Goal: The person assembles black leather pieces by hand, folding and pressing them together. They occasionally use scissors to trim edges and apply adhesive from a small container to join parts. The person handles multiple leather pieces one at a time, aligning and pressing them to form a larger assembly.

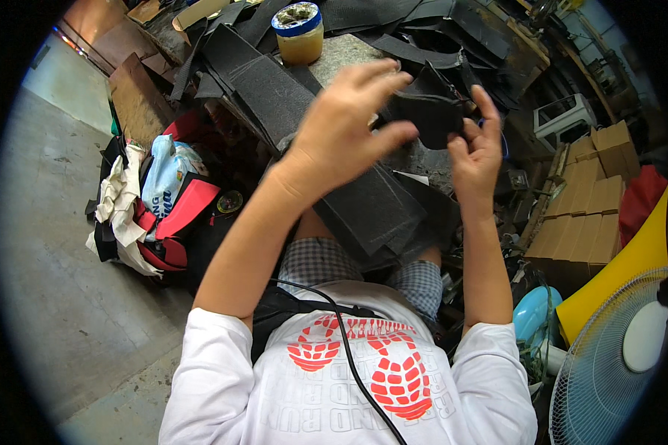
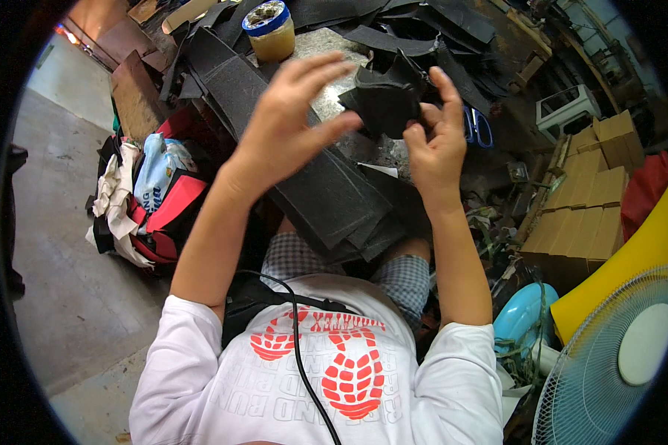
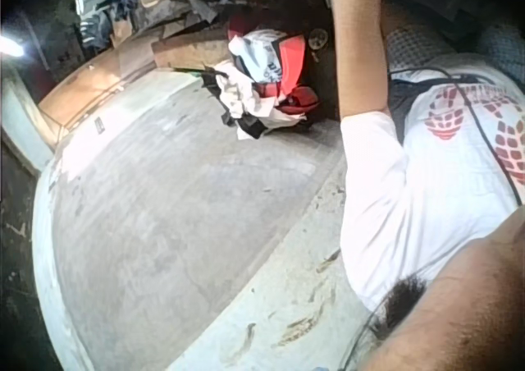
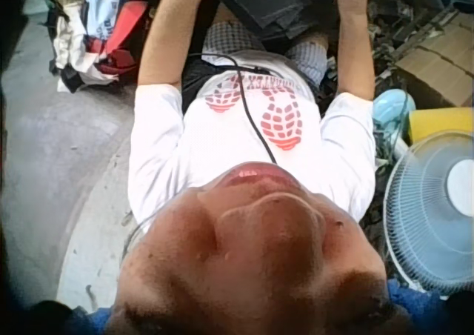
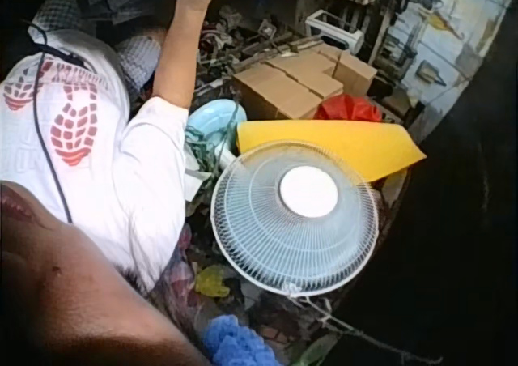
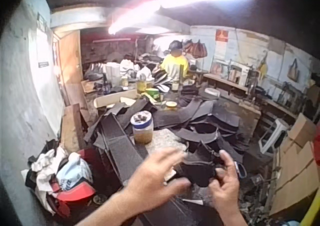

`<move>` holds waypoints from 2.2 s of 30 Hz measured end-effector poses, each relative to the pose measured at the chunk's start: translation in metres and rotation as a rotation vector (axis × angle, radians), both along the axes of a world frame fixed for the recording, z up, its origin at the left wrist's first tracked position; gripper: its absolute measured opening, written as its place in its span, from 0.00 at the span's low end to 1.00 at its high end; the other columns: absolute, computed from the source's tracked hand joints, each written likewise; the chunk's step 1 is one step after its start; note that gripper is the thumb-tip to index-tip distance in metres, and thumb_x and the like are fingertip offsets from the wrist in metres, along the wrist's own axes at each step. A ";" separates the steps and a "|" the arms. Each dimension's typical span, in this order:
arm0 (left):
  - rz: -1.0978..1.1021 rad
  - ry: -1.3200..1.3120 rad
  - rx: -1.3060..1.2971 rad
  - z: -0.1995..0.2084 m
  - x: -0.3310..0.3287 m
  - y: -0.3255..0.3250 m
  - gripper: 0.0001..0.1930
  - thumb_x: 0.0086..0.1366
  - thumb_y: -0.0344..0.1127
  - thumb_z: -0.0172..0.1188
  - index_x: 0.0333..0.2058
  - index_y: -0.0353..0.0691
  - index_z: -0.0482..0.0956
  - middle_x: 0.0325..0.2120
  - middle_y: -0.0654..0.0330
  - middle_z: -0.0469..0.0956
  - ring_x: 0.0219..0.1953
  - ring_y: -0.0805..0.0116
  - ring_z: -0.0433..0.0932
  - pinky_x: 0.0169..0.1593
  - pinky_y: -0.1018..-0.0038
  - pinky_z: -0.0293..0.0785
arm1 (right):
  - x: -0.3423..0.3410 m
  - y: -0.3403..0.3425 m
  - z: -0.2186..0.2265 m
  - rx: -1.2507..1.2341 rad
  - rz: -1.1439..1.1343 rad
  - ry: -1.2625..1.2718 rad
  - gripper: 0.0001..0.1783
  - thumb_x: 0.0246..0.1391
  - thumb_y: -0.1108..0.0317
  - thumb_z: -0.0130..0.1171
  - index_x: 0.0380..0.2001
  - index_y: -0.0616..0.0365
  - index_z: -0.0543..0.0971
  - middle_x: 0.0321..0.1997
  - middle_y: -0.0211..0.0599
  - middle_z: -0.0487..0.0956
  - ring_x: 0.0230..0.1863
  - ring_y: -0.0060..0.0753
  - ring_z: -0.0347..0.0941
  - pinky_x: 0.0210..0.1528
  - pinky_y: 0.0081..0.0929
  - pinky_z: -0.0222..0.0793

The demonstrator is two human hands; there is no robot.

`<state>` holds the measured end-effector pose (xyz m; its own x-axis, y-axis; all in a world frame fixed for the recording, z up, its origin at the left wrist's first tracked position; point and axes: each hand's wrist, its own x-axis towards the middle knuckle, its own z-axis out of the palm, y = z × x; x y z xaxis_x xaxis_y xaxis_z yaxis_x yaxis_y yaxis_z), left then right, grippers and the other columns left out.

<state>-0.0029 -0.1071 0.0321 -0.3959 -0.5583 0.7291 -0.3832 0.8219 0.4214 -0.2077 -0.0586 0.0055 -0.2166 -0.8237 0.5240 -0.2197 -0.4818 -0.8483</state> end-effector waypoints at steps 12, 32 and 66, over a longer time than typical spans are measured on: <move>-0.439 0.526 0.671 0.015 -0.058 0.035 0.07 0.57 0.28 0.70 0.33 0.34 0.84 0.27 0.65 0.83 0.30 0.81 0.78 0.36 0.82 0.75 | -0.030 0.071 0.077 -0.075 -0.063 0.088 0.41 0.50 0.82 0.58 0.67 0.57 0.59 0.67 0.42 0.67 0.45 0.22 0.78 0.46 0.17 0.76; 0.113 0.089 0.130 0.011 -0.022 0.103 0.13 0.50 0.37 0.72 0.31 0.37 0.82 0.28 0.57 0.78 0.31 0.56 0.78 0.34 0.68 0.75 | -0.001 0.095 0.040 0.128 0.142 -0.103 0.42 0.51 0.86 0.58 0.68 0.58 0.57 0.57 0.39 0.72 0.39 0.15 0.75 0.39 0.11 0.75; -0.417 0.646 1.570 -0.006 0.004 0.094 0.20 0.55 0.23 0.60 0.48 0.30 0.76 0.38 0.57 0.82 0.36 0.72 0.82 0.42 0.78 0.79 | -0.008 0.080 0.022 -0.187 0.191 0.677 0.20 0.36 0.58 0.77 0.35 0.53 0.84 0.41 0.36 0.80 0.37 0.33 0.78 0.37 0.26 0.75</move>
<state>0.0007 -0.0133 0.0261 -0.5736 -0.7728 -0.2715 0.2649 -0.4887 0.8313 -0.2161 0.0216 0.0280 0.3434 -0.6985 0.6278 -0.5651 -0.6876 -0.4559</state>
